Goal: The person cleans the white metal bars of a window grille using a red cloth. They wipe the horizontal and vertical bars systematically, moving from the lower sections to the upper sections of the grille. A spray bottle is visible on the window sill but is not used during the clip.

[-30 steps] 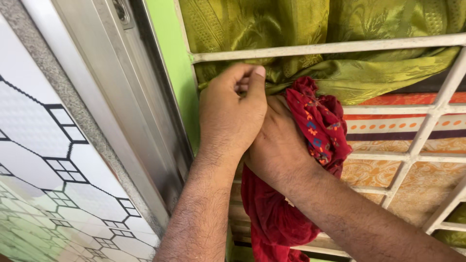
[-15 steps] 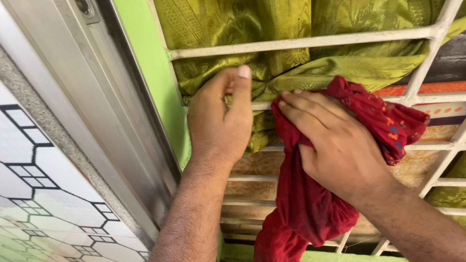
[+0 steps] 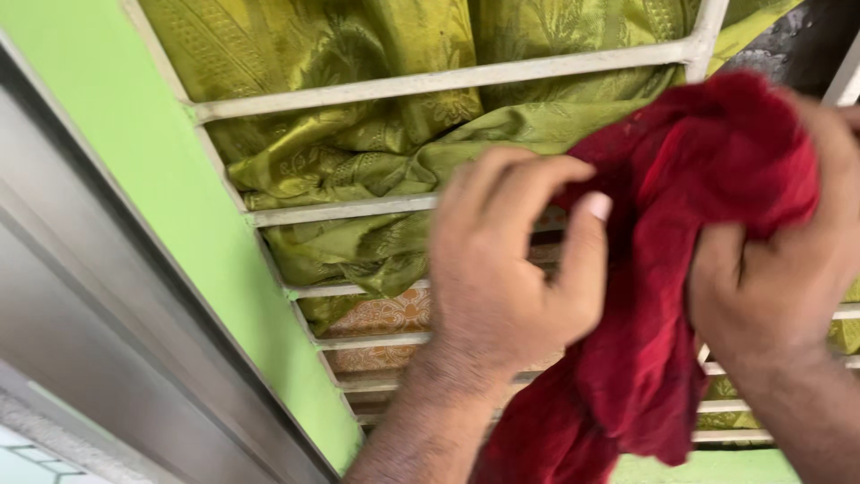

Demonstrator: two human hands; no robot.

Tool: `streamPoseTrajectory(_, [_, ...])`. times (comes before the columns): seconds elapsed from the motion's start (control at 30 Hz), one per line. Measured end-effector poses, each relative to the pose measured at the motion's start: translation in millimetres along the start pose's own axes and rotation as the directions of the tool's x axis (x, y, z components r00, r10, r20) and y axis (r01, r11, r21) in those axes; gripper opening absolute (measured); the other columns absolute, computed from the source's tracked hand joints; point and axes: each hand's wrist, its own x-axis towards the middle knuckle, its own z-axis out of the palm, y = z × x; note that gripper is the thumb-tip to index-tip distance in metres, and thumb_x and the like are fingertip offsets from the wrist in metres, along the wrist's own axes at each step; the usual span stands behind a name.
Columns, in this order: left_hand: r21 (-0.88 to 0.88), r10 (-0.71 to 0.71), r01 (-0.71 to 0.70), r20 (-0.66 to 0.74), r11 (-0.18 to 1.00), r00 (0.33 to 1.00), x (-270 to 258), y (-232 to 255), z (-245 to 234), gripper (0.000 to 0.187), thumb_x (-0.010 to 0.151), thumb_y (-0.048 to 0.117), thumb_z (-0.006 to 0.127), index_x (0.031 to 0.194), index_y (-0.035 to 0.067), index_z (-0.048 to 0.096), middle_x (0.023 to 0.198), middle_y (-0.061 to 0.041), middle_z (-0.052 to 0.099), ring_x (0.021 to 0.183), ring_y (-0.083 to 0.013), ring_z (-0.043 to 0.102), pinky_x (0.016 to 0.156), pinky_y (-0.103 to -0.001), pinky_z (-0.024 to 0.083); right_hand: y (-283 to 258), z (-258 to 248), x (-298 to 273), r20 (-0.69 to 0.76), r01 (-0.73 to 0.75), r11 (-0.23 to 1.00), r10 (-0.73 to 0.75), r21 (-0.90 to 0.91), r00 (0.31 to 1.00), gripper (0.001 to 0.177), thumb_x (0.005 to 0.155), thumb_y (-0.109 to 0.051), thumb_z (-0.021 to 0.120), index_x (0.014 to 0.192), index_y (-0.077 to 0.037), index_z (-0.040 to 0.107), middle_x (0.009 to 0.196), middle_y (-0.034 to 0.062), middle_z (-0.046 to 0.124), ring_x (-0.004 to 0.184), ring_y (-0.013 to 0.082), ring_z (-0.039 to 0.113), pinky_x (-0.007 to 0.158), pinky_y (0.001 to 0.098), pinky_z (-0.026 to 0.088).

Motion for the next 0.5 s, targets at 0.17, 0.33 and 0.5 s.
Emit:
streamPoseTrajectory(0.17, [-0.071,-0.105,0.128,0.263,0.989,0.959,-8.2,27.7,15.7,0.06,0.083,0.017,0.072,0.14,0.005,0.057,0.115,-0.012,0.058,0.104,-0.0245,0.064,0.094,-0.037,0.056,35.4,4.8,4.2,-0.02,-0.014,0.999,0.013,-0.036,1.0,0.039,0.11,0.007,0.063,0.143,0.003,0.043,0.131,0.0155,0.055,0.121,0.0251,0.06,0.111,0.0306,0.049])
streamPoseTrajectory(0.33, [0.152,-0.06,0.015,0.293,0.988,0.954,-14.9,29.4,39.8,0.07,0.077,0.018,0.078,0.144,0.009,0.059,0.124,-0.014,0.054,0.114,-0.0281,0.058,0.096,-0.043,0.051,50.2,-2.8,-1.0,0.074,-0.189,0.959,0.178,0.209,0.981,0.026,0.114,0.01,0.05,0.138,0.001,0.05,0.123,0.0094,0.058,0.112,0.0166,0.064,0.103,0.0227,0.055])
streamPoseTrajectory(0.5, [0.325,0.113,-0.186,0.23,0.927,0.967,-11.1,27.0,73.4,0.052,0.09,0.011,0.073,0.141,0.009,0.061,0.143,-0.01,0.055,0.129,-0.0244,0.051,0.107,-0.038,0.044,61.7,-5.8,15.2,0.122,-0.612,0.789,0.613,-0.054,0.78,0.015,0.12,-0.003,0.056,0.131,-0.001,0.066,0.102,0.0195,0.071,0.081,0.025,0.069,0.065,0.032,0.055])
